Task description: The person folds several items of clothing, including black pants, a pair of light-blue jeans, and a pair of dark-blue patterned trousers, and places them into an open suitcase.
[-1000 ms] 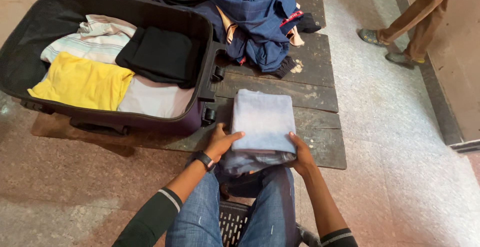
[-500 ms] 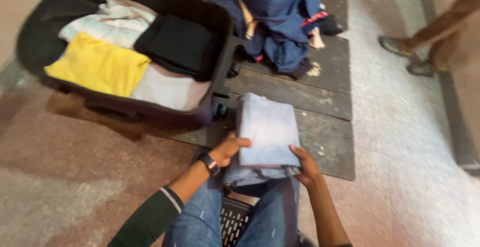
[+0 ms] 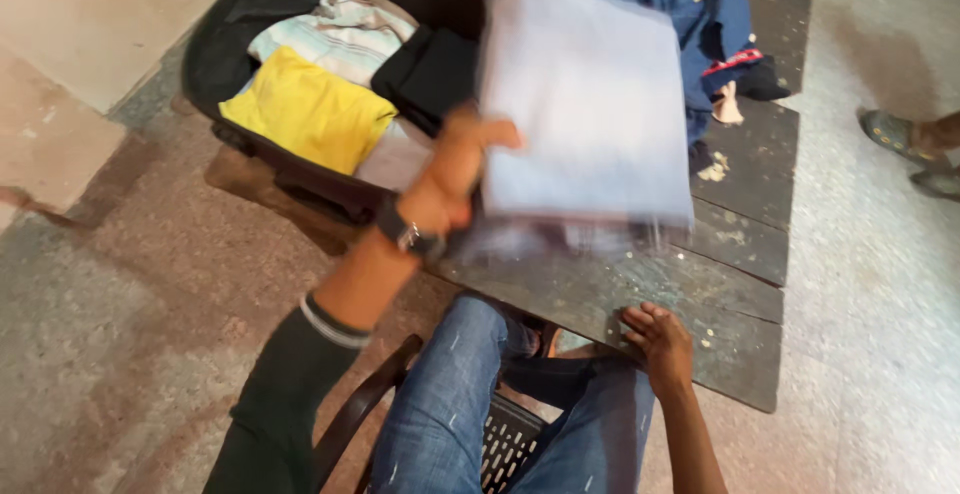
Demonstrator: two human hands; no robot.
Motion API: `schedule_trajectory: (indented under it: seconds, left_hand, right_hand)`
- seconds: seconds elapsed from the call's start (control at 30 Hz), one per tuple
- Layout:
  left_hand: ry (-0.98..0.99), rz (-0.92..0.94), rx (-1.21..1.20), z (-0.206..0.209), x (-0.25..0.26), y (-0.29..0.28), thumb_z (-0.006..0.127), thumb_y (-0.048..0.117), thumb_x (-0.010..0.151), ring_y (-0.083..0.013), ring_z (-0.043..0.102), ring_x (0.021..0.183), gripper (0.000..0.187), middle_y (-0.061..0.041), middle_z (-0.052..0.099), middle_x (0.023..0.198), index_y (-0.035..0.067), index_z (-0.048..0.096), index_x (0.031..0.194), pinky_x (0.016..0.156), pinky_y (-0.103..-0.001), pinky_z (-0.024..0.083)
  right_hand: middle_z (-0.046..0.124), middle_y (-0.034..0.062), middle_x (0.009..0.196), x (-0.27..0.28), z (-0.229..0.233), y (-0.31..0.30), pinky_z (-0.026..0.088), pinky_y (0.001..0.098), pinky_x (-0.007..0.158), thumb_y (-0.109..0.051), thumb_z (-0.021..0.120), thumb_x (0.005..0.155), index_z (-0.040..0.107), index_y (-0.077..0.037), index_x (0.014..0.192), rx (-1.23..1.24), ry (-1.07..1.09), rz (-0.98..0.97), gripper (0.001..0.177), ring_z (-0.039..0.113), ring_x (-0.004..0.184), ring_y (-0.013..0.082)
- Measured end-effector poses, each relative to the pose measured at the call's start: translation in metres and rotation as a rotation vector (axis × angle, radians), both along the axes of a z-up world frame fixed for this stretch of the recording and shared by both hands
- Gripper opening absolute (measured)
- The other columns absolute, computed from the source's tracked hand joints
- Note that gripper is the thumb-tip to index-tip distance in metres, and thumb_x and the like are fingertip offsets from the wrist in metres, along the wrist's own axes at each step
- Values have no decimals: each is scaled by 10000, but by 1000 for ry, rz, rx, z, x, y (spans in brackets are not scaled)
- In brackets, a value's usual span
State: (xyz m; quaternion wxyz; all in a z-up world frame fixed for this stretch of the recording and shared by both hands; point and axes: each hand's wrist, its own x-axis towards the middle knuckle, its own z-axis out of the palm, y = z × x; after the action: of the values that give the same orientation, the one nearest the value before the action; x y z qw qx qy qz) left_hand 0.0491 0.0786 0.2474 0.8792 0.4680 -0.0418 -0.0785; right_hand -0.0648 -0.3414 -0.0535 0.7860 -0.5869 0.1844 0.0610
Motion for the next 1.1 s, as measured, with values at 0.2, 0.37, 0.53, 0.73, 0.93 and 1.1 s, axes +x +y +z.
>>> schedule_trajectory:
  seconds: [0.2,0.37,0.53,0.73,0.93,1.1]
  left_hand:
    - [-88,489,-274,-39,137,115,695,128,746,-270,666,810,176,-102,664,880,37,635,885,769,-395,566]
    - [486,786,-27,-207,222,231,713,247,835,-366,611,926,388,-166,621,1055,27,595,1132,700,-491,524]
    - [733,964,329,-252,247,248,682,191,914,-471,621,1150,679,-312,546,1299,-119,311,1390,922,-525,535]
    - [185,1437,1527,-205,211,181,788,240,805,-503,431,1335,866,-342,417,1473,-1,296,1476,1068,-578,392]
    - [-397,979,1986,-136,241,190,736,249,979,-439,332,1528,727,-203,418,1645,69,350,1568,1185,-630,302]
    - [-276,645,1975,-153,274,235,687,619,896,-469,265,1486,1020,-244,367,1608,19,311,1630,1114,-718,213]
  right_hand:
    - [674,237,1242,3,13,6,527,436,928,-341,551,1003,530,52,1349,-56,33,-16,524,654,1181,344]
    - [691,224,1227,3,5,4,545,413,911,-346,527,1019,560,19,1309,-93,44,-31,467,683,1146,320]
    - [706,215,1172,6,-1,5,547,376,846,-207,564,1024,572,29,1280,-141,64,-66,349,704,1087,300]
    - [732,185,1131,5,5,7,573,365,821,-195,568,1014,592,11,1246,-96,45,-57,311,719,1034,267]
    - [741,170,1108,3,10,9,585,357,794,-201,579,1006,613,6,1234,-132,129,-93,310,714,921,233]
    - [749,132,1066,-2,7,13,585,362,735,-200,590,967,632,-39,1258,-166,164,-128,336,704,835,228]
